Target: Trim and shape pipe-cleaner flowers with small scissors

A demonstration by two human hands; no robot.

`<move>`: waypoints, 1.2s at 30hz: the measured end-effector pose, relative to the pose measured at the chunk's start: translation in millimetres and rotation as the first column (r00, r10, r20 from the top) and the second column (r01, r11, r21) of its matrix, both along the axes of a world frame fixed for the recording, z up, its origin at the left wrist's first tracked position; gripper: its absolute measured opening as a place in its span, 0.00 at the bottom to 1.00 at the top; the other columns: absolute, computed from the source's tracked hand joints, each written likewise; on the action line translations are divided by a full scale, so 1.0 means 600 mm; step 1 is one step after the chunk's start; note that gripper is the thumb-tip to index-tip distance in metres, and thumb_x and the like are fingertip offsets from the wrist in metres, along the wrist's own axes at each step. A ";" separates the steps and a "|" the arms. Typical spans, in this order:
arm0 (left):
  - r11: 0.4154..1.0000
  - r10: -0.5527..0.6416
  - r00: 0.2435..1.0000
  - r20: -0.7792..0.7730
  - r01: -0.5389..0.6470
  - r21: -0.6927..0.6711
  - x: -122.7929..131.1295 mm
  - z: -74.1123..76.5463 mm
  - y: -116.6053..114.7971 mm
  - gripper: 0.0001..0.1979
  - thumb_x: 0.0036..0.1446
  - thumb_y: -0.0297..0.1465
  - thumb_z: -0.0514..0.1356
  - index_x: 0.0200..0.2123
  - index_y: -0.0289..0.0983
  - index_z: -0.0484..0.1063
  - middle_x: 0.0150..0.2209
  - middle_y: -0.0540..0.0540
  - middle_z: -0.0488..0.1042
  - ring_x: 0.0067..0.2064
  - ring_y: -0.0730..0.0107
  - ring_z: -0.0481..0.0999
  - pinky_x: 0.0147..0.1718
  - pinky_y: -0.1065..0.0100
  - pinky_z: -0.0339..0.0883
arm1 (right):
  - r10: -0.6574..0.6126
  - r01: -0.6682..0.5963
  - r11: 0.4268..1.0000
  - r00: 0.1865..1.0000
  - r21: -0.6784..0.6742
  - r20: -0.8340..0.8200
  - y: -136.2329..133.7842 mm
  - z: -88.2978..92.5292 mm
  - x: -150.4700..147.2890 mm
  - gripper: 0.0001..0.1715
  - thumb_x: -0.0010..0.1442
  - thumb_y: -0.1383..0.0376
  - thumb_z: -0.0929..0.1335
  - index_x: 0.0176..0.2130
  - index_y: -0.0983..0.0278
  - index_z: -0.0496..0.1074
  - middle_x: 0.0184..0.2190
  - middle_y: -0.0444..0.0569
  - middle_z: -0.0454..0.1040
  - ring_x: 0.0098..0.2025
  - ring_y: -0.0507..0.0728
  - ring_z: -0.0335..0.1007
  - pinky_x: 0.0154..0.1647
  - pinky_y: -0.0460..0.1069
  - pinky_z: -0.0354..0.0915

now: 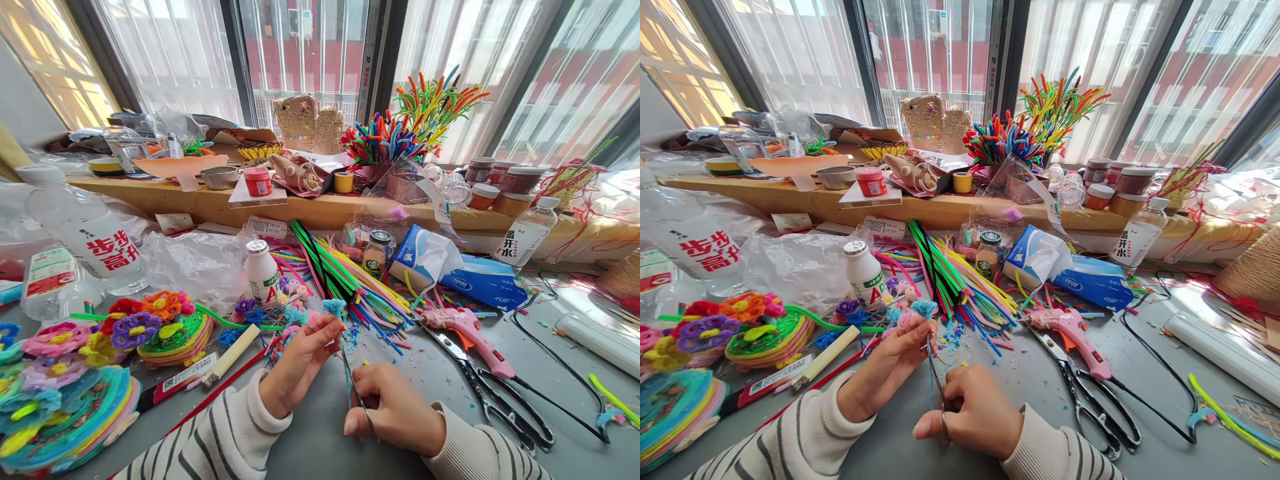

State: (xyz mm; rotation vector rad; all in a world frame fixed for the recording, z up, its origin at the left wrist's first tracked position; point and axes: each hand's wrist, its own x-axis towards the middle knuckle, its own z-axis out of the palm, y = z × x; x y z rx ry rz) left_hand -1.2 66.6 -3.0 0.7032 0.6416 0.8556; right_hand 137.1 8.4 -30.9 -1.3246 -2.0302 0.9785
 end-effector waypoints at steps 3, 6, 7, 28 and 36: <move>1.000 0.010 1.000 0.012 -0.010 -0.024 0.002 0.001 -0.001 0.08 0.41 0.28 0.62 0.19 0.35 0.64 0.22 0.53 0.62 0.26 0.79 0.62 0.28 0.74 0.55 | -0.005 0.005 1.000 1.000 0.001 0.000 -0.002 -0.002 -0.001 0.40 0.38 0.35 0.54 0.12 0.68 0.62 0.14 0.40 0.52 0.18 0.46 0.47 0.18 0.44 0.43; 1.000 0.007 0.999 0.039 -0.006 -0.021 0.002 -0.002 -0.001 0.07 0.42 0.27 0.62 0.19 0.35 0.64 0.22 0.54 0.63 0.26 0.79 0.62 0.29 0.74 0.55 | -0.018 0.018 1.000 1.000 0.006 -0.019 -0.001 -0.003 -0.004 0.39 0.38 0.35 0.55 0.11 0.68 0.62 0.13 0.40 0.52 0.18 0.47 0.48 0.17 0.44 0.44; 1.000 0.005 0.999 0.046 -0.004 -0.015 0.002 -0.003 -0.001 0.07 0.42 0.27 0.61 0.20 0.35 0.64 0.22 0.54 0.63 0.26 0.79 0.62 0.29 0.73 0.55 | -0.024 0.024 1.000 0.999 0.004 -0.028 -0.001 -0.003 -0.006 0.38 0.38 0.36 0.56 0.10 0.67 0.62 0.12 0.40 0.51 0.17 0.47 0.48 0.17 0.44 0.44; 0.997 0.069 0.992 0.107 -0.065 -0.036 0.004 -0.015 0.004 0.03 0.44 0.28 0.60 0.23 0.35 0.68 0.26 0.52 0.66 0.28 0.79 0.64 0.29 0.73 0.57 | -0.019 0.018 0.998 1.000 -0.065 -0.025 0.004 0.013 -0.012 0.45 0.40 0.34 0.47 0.13 0.68 0.64 0.13 0.44 0.59 0.18 0.48 0.54 0.20 0.44 0.52; 0.996 0.065 0.988 0.138 -0.057 -0.062 0.006 -0.005 0.001 0.05 0.43 0.27 0.61 0.22 0.35 0.67 0.24 0.53 0.66 0.26 0.80 0.64 0.27 0.74 0.57 | -0.018 0.019 0.996 1.000 -0.086 0.009 0.002 0.011 -0.013 0.44 0.38 0.34 0.49 0.10 0.69 0.62 0.11 0.42 0.56 0.16 0.46 0.52 0.19 0.43 0.52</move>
